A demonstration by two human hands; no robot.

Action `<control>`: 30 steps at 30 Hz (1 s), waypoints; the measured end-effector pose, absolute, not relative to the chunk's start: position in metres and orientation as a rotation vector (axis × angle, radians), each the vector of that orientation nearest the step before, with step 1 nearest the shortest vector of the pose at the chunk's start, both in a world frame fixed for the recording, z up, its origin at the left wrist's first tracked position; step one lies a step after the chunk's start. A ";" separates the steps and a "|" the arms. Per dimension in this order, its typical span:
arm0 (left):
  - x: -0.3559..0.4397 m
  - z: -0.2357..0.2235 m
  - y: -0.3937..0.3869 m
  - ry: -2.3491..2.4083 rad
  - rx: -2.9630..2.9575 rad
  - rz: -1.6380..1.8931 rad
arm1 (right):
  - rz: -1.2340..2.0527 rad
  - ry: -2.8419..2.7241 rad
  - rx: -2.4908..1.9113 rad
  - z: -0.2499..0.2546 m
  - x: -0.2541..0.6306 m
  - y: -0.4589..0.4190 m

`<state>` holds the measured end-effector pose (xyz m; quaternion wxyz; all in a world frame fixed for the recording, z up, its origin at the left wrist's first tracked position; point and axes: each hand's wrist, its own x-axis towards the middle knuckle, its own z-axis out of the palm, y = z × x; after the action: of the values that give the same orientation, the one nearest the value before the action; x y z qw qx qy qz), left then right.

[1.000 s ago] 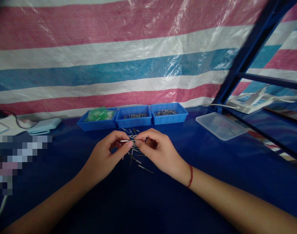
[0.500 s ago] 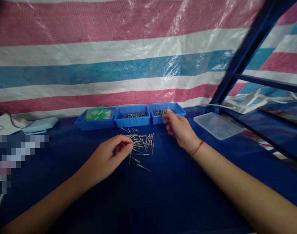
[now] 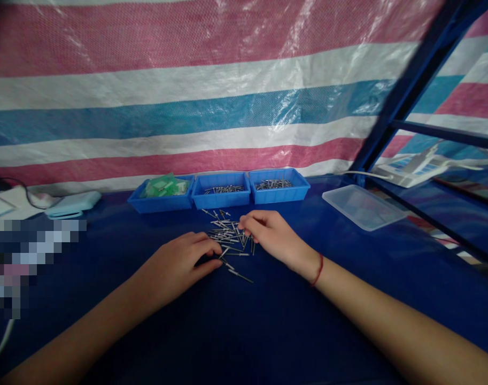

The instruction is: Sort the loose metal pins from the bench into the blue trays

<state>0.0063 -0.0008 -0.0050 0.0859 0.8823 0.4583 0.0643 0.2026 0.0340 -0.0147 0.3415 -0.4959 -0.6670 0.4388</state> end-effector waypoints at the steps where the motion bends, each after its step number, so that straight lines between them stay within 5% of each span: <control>1: 0.007 -0.005 -0.001 1.366 2.641 0.178 | 1.097 -1.827 -1.272 -0.015 0.202 0.033; 15: 0.009 -0.005 0.003 1.259 2.620 0.508 | 0.403 -2.487 -0.923 -0.019 0.198 0.015; 21: 0.013 -0.008 0.004 1.309 2.165 0.962 | 0.595 -2.214 -0.960 -0.017 0.196 0.013; 30: 0.016 -0.008 0.004 1.281 2.022 1.000 | 0.960 -1.905 -1.013 -0.019 0.193 0.016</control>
<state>0.0157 0.0041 -0.0079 0.2705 0.7504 0.4754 0.3710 0.1927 0.0158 -0.0190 0.3803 -0.3966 -0.7461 0.3761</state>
